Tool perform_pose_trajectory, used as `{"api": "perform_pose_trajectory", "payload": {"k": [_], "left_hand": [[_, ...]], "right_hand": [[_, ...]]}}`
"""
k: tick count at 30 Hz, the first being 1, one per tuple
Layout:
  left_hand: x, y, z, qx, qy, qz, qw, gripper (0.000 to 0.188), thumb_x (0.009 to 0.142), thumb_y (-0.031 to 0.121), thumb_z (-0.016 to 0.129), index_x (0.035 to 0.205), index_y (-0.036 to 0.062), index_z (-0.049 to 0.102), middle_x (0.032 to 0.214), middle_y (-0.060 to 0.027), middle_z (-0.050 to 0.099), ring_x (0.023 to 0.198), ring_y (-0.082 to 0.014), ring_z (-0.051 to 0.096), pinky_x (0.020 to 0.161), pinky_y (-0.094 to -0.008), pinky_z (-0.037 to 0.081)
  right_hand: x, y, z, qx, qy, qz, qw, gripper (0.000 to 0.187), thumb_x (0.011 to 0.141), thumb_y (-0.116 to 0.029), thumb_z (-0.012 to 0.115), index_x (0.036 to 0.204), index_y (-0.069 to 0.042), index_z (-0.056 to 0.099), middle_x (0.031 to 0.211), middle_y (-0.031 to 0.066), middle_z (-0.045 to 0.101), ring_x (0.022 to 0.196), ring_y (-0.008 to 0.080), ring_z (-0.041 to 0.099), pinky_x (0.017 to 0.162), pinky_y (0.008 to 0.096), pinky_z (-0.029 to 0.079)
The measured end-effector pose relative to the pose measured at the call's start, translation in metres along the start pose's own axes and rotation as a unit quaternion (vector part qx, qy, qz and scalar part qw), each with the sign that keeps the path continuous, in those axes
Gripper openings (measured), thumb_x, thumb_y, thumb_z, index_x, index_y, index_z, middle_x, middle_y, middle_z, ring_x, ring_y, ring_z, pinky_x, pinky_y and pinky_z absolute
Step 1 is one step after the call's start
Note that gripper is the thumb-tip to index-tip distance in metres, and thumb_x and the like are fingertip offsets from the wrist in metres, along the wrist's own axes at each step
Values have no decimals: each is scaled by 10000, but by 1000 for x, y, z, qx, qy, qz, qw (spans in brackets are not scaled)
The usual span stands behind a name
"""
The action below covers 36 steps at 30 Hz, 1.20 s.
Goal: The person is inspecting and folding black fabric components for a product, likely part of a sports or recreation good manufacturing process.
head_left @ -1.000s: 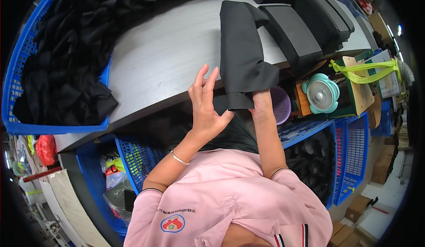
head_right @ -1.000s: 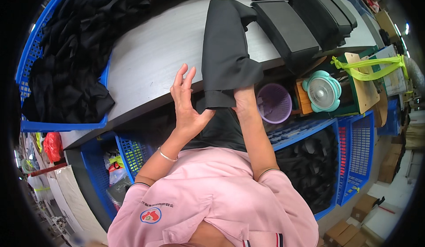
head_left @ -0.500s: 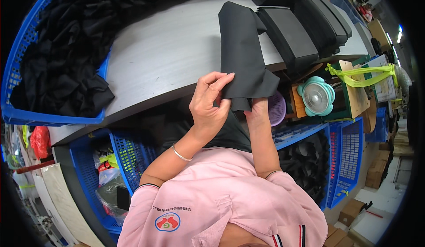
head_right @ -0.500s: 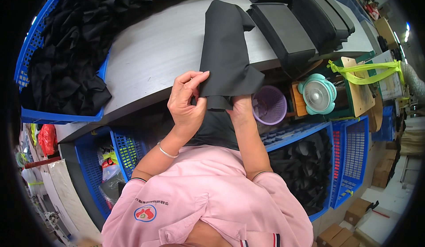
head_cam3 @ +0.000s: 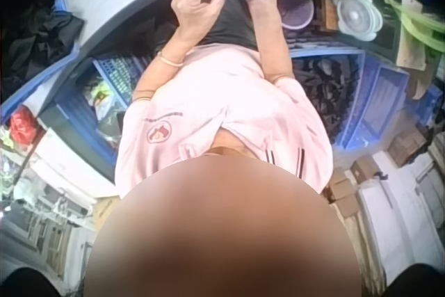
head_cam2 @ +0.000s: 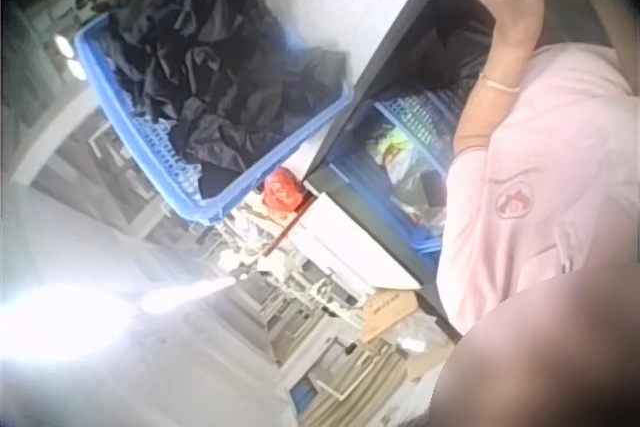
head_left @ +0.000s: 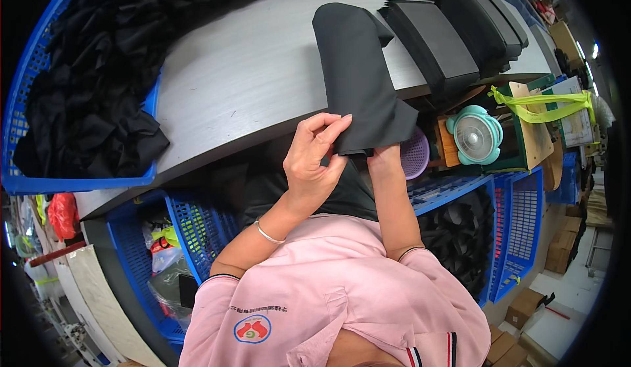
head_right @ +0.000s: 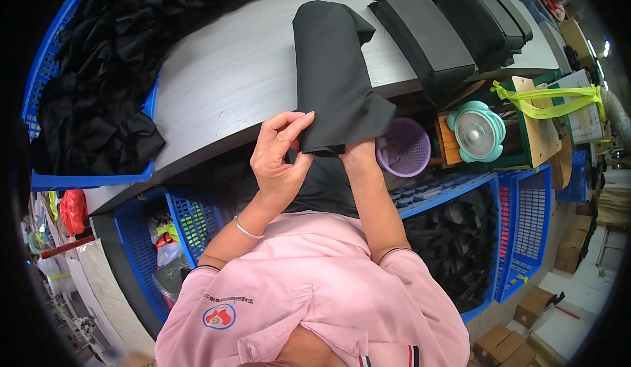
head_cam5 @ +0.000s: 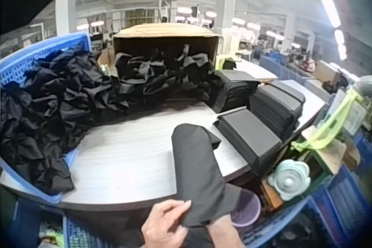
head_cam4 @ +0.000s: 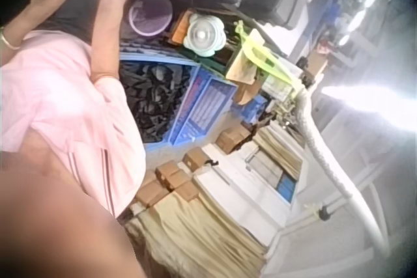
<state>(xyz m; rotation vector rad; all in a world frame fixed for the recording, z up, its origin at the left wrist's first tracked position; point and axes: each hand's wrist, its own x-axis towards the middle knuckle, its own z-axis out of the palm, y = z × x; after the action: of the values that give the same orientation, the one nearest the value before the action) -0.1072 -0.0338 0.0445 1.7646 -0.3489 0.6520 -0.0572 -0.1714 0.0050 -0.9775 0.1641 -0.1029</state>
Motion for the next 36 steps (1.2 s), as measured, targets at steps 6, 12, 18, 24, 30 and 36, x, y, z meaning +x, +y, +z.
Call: {"api": "perform_pose_trajectory", "payload": {"k": [6, 12, 18, 24, 30, 36], "left_hand": [[-5, -8, 0, 24, 1, -7, 1000, 636, 662, -179, 604, 1234, 84, 697, 1192, -97, 592, 847, -160, 622, 665, -274, 539], [-2, -10, -4, -21, 6, -29, 999, 548, 728, -107, 675, 1263, 15, 668, 1229, -114, 599, 796, -133, 573, 665, -250, 498], [1, -31, -13, 56, 34, -80, 995, 432, 827, -68, 637, 1250, 13, 680, 1207, -128, 656, 930, -189, 652, 796, -284, 529], [-8, -57, -17, 70, 59, -126, 988, 356, 871, -60, 596, 1203, 8, 703, 1115, -139, 712, 858, -128, 667, 727, -255, 534], [-15, -76, -25, -30, 95, -306, 947, 299, 959, 4, 531, 1200, 5, 707, 916, -56, 731, 807, -67, 648, 673, -215, 514], [-37, -93, 10, -231, 91, -372, 894, 227, 1036, 72, 505, 1154, -49, 656, 955, -51, 713, 804, -93, 656, 677, -251, 543]], "right_hand": [[5, 3, 6, 9, -9, 18, 1000, 461, 1009, -305, 565, 1368, -21, 506, 1259, 120, 620, 1084, 216, 649, 893, 372, 573], [18, 9, 9, 44, -5, 34, 998, 485, 1019, -296, 554, 1421, -44, 454, 1317, 117, 588, 1172, 240, 604, 961, 398, 538], [40, 62, -26, -69, -27, -59, 996, 517, 1023, -311, 557, 1447, -45, 426, 1423, 122, 508, 1274, 249, 531, 1079, 396, 458], [38, 53, -26, -307, -179, -293, 887, 547, 944, -106, 672, 1426, 5, 437, 1411, 101, 520, 1279, 215, 518, 1077, 353, 431], [29, -17, 11, -355, -256, 71, 896, 335, 905, -83, 701, 1204, 44, 617, 1203, 148, 659, 1156, 255, 617, 989, 337, 471], [13, 38, 25, -656, -130, -352, 655, 287, 764, -26, 649, 1050, -1, 659, 1048, 187, 635, 981, 401, 595, 902, 493, 483]]}}
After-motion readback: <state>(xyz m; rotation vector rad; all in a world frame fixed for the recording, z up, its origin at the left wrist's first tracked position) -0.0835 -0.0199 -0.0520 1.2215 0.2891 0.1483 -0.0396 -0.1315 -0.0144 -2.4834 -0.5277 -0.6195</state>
